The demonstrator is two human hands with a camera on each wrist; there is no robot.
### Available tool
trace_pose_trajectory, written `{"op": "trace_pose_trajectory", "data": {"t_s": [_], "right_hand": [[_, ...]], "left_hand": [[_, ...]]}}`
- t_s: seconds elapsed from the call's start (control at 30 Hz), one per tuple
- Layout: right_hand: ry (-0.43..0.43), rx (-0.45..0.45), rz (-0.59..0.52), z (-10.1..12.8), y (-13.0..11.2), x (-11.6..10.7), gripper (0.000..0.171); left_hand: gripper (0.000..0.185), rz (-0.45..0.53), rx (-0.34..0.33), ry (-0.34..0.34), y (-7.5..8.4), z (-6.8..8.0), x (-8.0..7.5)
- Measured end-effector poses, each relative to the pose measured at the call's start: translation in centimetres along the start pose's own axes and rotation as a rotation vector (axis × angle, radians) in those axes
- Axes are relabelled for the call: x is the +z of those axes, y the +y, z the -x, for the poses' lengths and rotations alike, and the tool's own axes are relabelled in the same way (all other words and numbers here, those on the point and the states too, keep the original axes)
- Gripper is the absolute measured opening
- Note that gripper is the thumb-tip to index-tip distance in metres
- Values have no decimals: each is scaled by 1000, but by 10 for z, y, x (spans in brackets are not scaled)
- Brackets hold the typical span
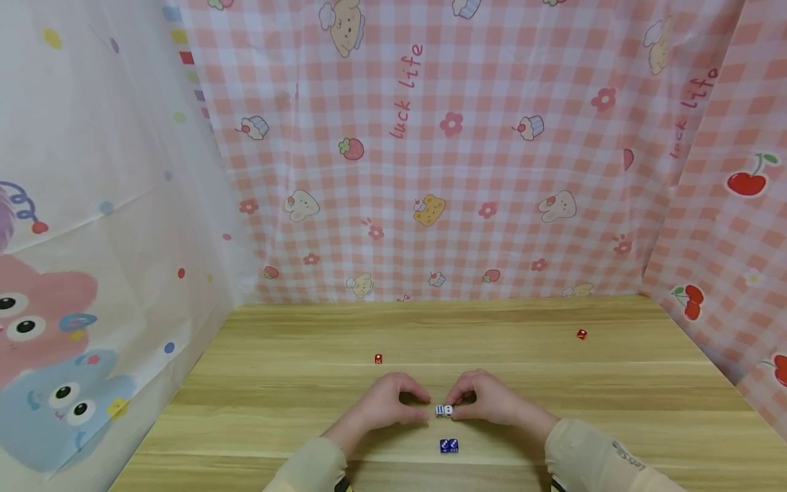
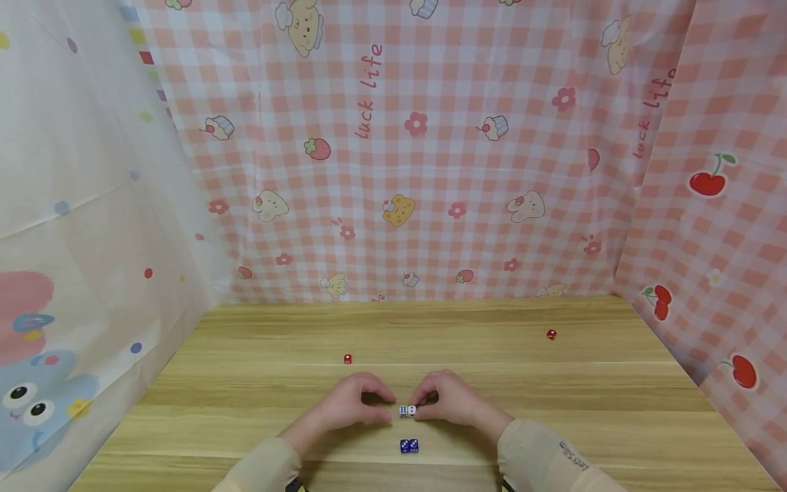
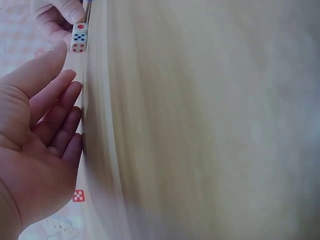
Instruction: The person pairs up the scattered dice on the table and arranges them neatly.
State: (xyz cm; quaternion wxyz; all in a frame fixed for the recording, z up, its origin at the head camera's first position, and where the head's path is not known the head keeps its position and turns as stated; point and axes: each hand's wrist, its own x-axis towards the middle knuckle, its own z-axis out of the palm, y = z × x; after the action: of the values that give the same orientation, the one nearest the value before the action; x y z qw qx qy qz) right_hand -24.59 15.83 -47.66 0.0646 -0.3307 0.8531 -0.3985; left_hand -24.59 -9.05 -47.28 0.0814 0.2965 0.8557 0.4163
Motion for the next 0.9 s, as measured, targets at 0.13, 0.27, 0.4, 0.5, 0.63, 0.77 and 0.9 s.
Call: {"op": "trace_pose_trajectory", "data": {"t_s": [0.13, 0.27, 0.4, 0.5, 0.63, 0.77, 0.9], "right_hand": [[-2, 0, -5, 0, 0, 0, 12], [-3, -6, -4, -1, 1, 0, 12], [-5, -7, -2, -1, 2, 0, 11], [-10, -4, -7, -1, 2, 0, 11], [-14, -7, -13, -1, 0, 0, 11], [-18, 0, -13, -1, -1, 0, 11], [-20, -9, -22, -1, -2, -1, 11]], "left_hand": [[24, 14, -29, -3, 1, 5, -5], [25, 19, -59, 10, -2, 10, -11], [26, 21, -65, 33, -5, 16, -20], [26, 28, -72, 57, -8, 19, -26], [24, 39, -87, 121, -15, 22, -32], [23, 38, -108, 199, -21, 23, -37], [21, 55, -139, 266, -26, 24, -42]]}}
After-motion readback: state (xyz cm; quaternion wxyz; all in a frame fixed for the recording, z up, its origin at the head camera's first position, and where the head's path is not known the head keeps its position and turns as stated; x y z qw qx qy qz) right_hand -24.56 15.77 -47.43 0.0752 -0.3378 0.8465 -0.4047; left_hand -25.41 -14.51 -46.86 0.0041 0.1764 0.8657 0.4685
